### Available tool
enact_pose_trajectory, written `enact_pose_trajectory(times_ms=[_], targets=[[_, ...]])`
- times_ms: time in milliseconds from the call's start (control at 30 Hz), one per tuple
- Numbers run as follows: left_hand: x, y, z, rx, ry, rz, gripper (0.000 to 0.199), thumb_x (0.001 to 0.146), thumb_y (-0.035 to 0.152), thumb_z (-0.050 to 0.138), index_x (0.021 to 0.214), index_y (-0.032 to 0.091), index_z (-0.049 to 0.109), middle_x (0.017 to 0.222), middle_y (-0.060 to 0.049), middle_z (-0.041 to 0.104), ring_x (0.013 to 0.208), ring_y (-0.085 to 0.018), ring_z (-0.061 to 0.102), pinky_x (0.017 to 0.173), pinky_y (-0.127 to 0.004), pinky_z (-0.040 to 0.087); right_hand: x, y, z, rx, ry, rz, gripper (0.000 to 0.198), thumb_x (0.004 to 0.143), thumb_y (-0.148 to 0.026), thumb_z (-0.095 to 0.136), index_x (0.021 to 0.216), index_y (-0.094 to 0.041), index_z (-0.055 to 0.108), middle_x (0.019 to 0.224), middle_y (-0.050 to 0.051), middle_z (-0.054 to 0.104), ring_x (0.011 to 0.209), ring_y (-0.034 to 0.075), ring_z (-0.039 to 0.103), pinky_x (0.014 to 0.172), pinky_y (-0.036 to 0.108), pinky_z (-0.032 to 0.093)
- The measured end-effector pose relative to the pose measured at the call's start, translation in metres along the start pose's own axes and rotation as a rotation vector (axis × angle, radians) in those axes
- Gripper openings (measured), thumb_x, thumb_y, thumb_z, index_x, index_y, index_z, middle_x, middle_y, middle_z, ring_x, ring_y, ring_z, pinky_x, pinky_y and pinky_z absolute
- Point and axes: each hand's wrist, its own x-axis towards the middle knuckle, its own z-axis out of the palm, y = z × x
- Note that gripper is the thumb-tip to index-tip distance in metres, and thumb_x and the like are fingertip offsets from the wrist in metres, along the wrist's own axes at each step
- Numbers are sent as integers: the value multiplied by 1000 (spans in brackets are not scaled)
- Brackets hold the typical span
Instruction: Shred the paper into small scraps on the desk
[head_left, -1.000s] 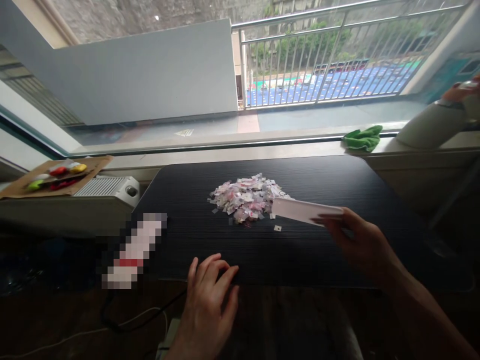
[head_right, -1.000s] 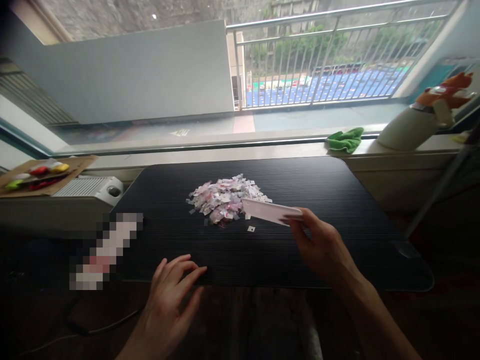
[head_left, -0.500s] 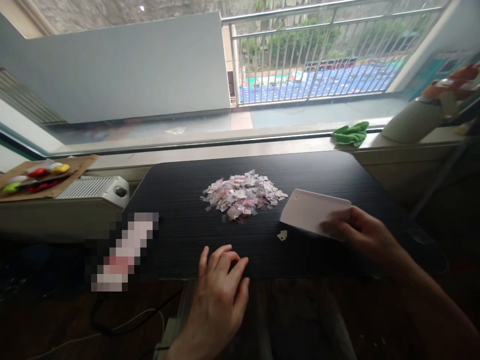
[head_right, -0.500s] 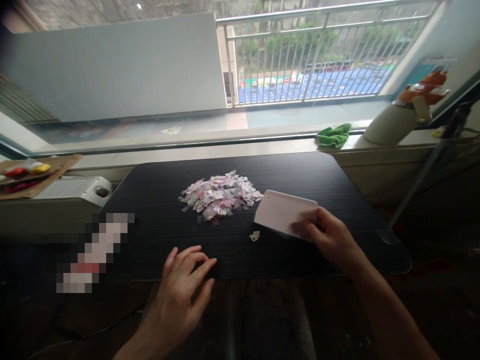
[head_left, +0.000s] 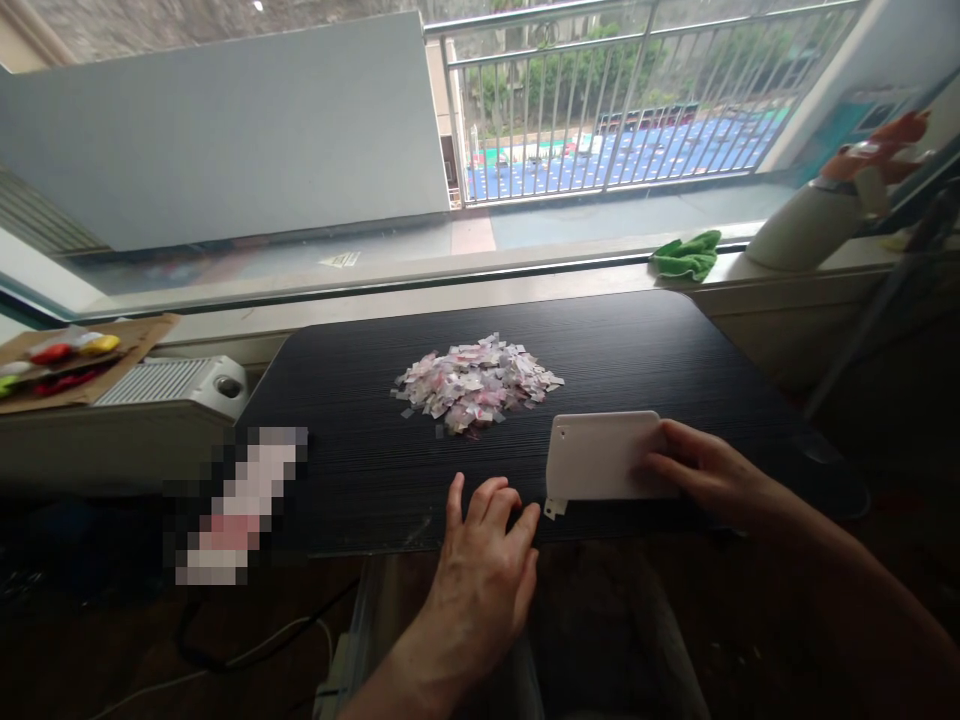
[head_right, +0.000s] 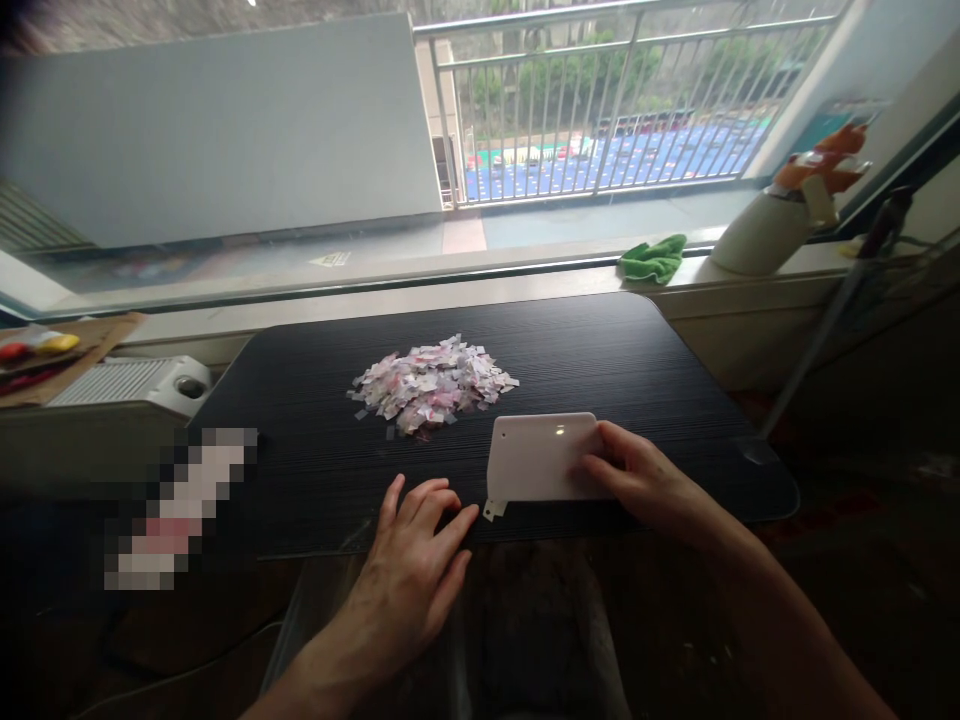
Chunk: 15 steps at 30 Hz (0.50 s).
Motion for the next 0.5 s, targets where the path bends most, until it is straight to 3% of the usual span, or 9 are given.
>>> enact_pose_trajectory(times_ms=[300,500], targets=[[-10,12,0,-29,-44,63,37,85,14,50,120,23,58,111,-6,61,121,-26,50,110,-64,30,-16,10,-6,54,-75,51,41,69,-57,69,89,-21,66,86,4,73,82,25,69,70,34,58],[-19,14,-1,-39,-40,127,35,85,14,49,118,21,59,110,-8,62,121,-27,50,110,-65,30,-37,1,-13,32,-77,13,36,74,-53,68,88,-20,68,79,4,74,75,23,70,62,30,58]])
